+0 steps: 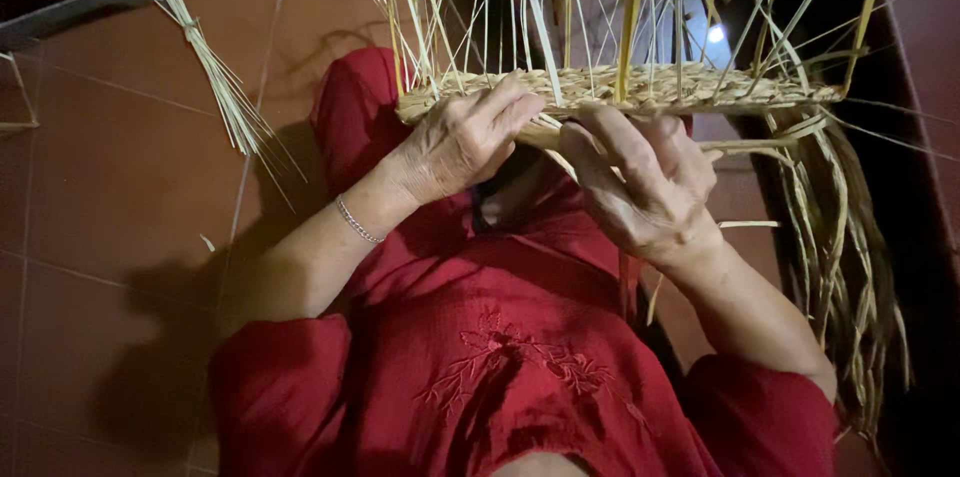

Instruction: The person sits on the floor weaving a basket, interlacing palm leaf strips around the woven base and upright frame stakes on their lap. They fold, thread, and tighten strips one at a time, rotating the basket to work around its edge.

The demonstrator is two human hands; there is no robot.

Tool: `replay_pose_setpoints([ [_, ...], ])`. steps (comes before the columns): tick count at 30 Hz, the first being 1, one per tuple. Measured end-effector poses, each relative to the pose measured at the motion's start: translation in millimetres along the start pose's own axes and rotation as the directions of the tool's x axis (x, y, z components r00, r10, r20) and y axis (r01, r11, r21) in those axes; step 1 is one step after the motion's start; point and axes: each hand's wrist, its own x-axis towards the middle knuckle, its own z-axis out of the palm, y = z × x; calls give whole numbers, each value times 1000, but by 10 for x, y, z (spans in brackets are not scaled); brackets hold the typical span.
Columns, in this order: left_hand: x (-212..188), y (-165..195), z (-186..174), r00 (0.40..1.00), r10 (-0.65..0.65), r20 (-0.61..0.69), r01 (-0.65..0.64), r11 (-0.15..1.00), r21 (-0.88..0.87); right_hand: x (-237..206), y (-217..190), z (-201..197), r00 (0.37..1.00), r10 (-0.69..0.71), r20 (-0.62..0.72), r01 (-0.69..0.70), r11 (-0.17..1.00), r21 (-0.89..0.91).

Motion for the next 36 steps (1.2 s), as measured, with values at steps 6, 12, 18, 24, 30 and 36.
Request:
replay_pose_setpoints([
  [6,96,-20,51,995,-86,-45,82,993,-84,-48,192,131,957,228,177,-219,973,-66],
  [12,195,77,-62,997,-76,-8,76,997,-22,-127,417,200,872,341,351,-432,874,224],
  [18,254,185,1,980,-197,16,197,980,1,-172,550,33,815,356,457,-410,912,20],
  [24,188,142,0,995,-103,9,103,994,44,-201,720,-26,540,436,720,-769,604,211],
  [30,216,144,90,964,-174,202,135,972,190,-206,755,-45,520,398,756,-850,148,506],
  [36,90,32,68,940,-290,178,322,927,-193,-100,671,-33,588,486,646,-729,665,162],
])
